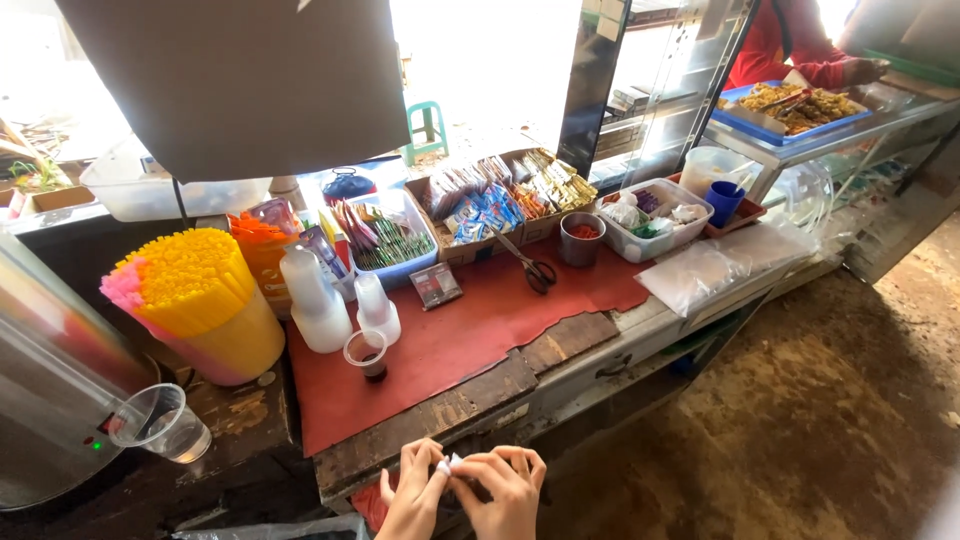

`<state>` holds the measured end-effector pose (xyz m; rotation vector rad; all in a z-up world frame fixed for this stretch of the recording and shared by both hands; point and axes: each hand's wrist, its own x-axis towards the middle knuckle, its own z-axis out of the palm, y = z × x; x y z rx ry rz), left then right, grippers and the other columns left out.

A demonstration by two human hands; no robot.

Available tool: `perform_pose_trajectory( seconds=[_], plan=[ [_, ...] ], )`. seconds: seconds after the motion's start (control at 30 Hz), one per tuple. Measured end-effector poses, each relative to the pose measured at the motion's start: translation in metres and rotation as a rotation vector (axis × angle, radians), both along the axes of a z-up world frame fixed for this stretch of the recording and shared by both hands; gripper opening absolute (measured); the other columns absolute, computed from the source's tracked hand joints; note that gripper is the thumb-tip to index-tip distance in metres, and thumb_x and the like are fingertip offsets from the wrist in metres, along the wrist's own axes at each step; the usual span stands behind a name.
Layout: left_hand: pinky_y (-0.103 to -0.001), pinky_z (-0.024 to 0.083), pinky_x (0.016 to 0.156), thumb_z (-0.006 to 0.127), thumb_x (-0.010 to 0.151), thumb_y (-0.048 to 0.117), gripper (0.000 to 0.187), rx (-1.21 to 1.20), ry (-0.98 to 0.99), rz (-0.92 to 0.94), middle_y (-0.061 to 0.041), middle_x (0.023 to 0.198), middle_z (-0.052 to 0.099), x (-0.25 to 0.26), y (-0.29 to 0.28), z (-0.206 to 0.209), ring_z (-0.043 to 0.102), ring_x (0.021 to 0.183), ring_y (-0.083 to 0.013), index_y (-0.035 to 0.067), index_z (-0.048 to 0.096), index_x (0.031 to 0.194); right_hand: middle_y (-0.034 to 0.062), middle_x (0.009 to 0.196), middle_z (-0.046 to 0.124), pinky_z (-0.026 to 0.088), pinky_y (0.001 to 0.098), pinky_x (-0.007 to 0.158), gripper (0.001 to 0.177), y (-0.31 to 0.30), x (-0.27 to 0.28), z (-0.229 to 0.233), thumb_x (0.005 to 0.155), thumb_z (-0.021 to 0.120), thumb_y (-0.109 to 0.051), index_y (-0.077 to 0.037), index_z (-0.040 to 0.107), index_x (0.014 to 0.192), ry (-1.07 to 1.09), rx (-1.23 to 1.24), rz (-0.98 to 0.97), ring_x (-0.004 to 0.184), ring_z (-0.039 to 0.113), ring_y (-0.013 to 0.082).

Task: Serving and bagging fried snacks for a customer at an outdoor food stall.

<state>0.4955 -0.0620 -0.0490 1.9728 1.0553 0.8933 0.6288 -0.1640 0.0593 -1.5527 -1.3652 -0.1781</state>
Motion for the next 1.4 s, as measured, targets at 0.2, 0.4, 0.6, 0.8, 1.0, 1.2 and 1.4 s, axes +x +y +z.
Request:
perform_pose_trajectory(
  seconds=[0.2,0.4,0.6,0.8,1.0,1.2,1.4],
  plan=[
    [-0.058,0.011,0.111,0.065,0.087,0.025,0.024,-0.261,-0.116,-0.025,0.005,0.121,0.062,-0.010,-0.009,0.009,0.054,0.127,-0.0123,0.022,0.060,0.110,-0.0108,0.088,0.073,0.028,0.0493,0.104,0.025,0.006,-0.009,0.010,0.061,0.085,-0.021,-0.022,0.073,0.083,-0.130,0.142,-0.012,0.096,0.063,0.0162],
    [-0.059,0.045,0.100,0.076,0.087,0.024,0.025,-0.472,-0.607,0.145,0.002,0.094,0.084,0.000,-0.029,0.050,0.075,0.096,-0.0127,0.021,0.076,0.111,-0.0073,0.093,0.069,0.032,0.0498,0.105,0.024,0.016,-0.014,0.024,0.065,0.081,-0.014,-0.019,0.069,0.086,-0.146,0.145,0.053,0.105,0.061,0.0204],
    [-0.038,0.018,0.113,0.078,0.083,0.013,0.019,0.017,-0.068,0.361,0.004,0.091,0.080,-0.012,-0.033,0.071,0.071,0.090,-0.0087,0.021,0.081,0.100,0.0063,0.115,0.061,0.040,0.0464,0.101,0.025,0.016,-0.013,0.012,0.063,0.079,-0.007,-0.016,0.073,0.086,0.165,0.005,0.194,0.119,0.052,0.0302],
    [-0.034,0.026,0.100,0.076,0.081,0.004,0.023,0.030,-0.068,0.125,0.005,0.107,0.074,-0.036,-0.034,0.099,0.054,0.096,-0.0134,0.018,0.069,0.097,0.0115,0.114,0.052,0.036,0.0468,0.098,0.025,0.007,-0.013,0.016,0.061,0.080,-0.008,-0.014,0.072,0.084,0.196,-0.011,0.212,0.115,0.047,0.0304],
    [-0.031,0.026,0.102,0.072,0.091,0.005,0.034,-0.151,-0.014,-0.262,0.000,0.096,0.076,-0.058,-0.015,0.150,0.055,0.098,-0.0111,0.012,0.055,0.120,0.0107,0.111,0.051,0.036,0.0460,0.099,0.021,0.015,-0.004,0.009,0.063,0.082,-0.009,-0.013,0.074,0.082,0.247,-0.103,0.349,0.112,0.048,0.0290],
    [-0.027,0.042,0.056,0.076,0.087,0.011,0.034,-0.498,-0.021,-0.179,-0.008,0.085,0.075,-0.033,-0.018,0.168,0.056,0.065,-0.0129,0.012,0.064,0.119,0.0102,0.107,0.053,0.044,0.0387,0.095,0.020,0.018,0.002,0.026,0.073,0.083,-0.006,-0.010,0.075,0.091,0.339,-0.124,0.425,0.105,0.054,0.0279],
    [-0.020,0.056,0.077,0.073,0.091,0.008,0.027,-0.446,-0.613,-0.022,-0.009,0.102,0.081,-0.006,-0.020,0.114,0.072,0.092,-0.0075,0.007,0.070,0.118,0.0101,0.101,0.066,0.057,0.0355,0.075,0.031,0.020,0.000,0.035,0.081,0.079,-0.002,-0.005,0.072,0.111,0.082,0.044,0.348,0.088,0.068,0.0270]
  ],
)
